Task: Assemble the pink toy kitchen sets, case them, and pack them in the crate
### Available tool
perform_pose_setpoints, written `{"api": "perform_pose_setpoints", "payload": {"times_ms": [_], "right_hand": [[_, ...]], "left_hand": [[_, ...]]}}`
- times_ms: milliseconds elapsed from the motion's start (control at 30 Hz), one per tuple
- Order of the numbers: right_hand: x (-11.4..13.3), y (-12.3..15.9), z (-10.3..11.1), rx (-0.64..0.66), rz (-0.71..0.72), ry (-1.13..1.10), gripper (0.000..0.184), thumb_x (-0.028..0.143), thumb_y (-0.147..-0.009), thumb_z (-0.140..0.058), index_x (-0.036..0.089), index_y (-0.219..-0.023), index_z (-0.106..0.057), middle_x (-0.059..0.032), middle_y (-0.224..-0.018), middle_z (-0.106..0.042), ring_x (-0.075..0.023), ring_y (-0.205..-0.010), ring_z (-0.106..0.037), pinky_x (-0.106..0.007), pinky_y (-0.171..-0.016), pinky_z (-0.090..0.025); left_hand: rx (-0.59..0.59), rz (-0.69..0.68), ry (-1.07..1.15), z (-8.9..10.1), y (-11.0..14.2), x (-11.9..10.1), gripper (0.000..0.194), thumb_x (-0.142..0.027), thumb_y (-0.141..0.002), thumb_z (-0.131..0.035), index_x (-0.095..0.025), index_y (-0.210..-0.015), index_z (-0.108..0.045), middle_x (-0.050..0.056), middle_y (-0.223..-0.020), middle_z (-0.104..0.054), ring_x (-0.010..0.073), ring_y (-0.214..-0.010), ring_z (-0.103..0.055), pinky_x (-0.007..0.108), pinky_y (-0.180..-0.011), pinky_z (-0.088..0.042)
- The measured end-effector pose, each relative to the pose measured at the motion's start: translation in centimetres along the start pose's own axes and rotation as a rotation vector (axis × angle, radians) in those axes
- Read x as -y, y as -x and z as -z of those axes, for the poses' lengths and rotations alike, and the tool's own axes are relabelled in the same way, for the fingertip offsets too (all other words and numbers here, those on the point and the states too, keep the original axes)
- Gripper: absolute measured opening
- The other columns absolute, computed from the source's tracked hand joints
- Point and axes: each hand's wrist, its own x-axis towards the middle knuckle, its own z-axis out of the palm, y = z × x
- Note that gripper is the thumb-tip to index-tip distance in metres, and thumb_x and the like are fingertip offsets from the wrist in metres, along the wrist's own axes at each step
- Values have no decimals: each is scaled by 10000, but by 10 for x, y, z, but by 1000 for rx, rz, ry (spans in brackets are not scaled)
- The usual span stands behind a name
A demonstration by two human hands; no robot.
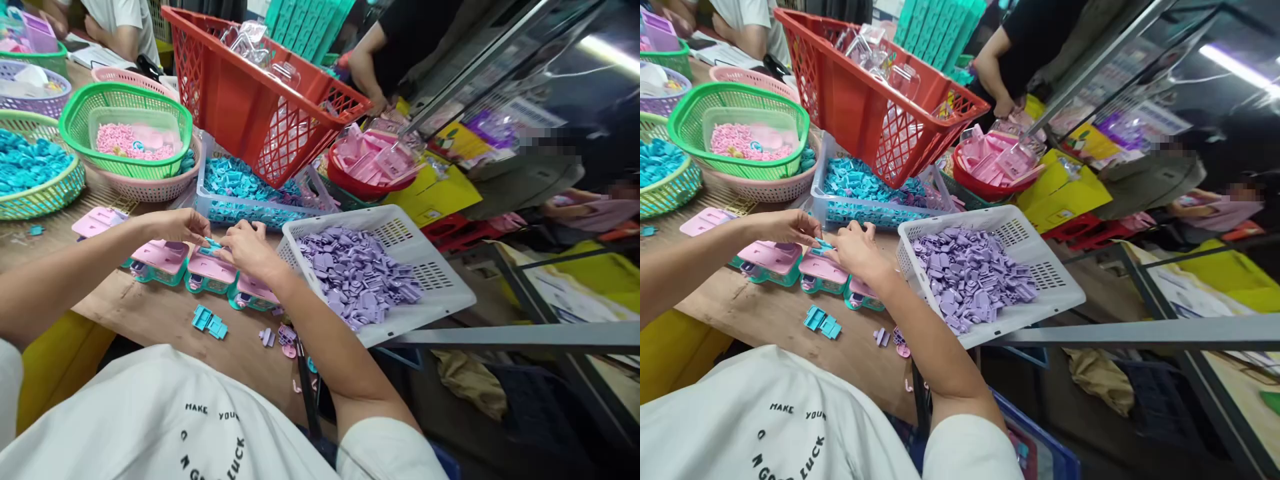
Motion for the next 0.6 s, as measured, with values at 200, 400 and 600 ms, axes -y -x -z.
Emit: {"api": "perform_pose_setpoints", "payload": {"times_ms": [200, 400, 600], "right_hand": [[3, 3, -6, -21, -35, -46, 359, 469, -1047, -468, 263, -1189, -727, -85, -1230, -697, -271, -1199, -463, -491, -1041, -224], [8, 2, 6, 29, -6, 23, 385, 462, -1052, -456, 208, -1114, -739, -101, -1244, -686, -255, -1215, -466, -476, -1051, -249], [6, -1, 5, -8, 50, -17, 329, 440, -1012, -554, 191, -1179, -690, -94, -1204, -709, -256, -1184, -542, -470, -1073, -290]], "left_hand": [[-34, 11, 71, -2, -2, 8, 507, -566, -523, -864, -153, -750, -676, -3, -644, -604, 120, -617, -481, 234, -568, -356], [30, 38, 66, 2, 0, 12, 534, -606, -544, -863, -147, -745, -680, -6, -640, -608, 122, -628, -492, 220, -578, -350], [87, 12, 35, 7, 1, 14, 515, -632, -631, -825, -155, -772, -691, 0, -647, -633, 134, -620, -524, 222, -565, -370]]}}
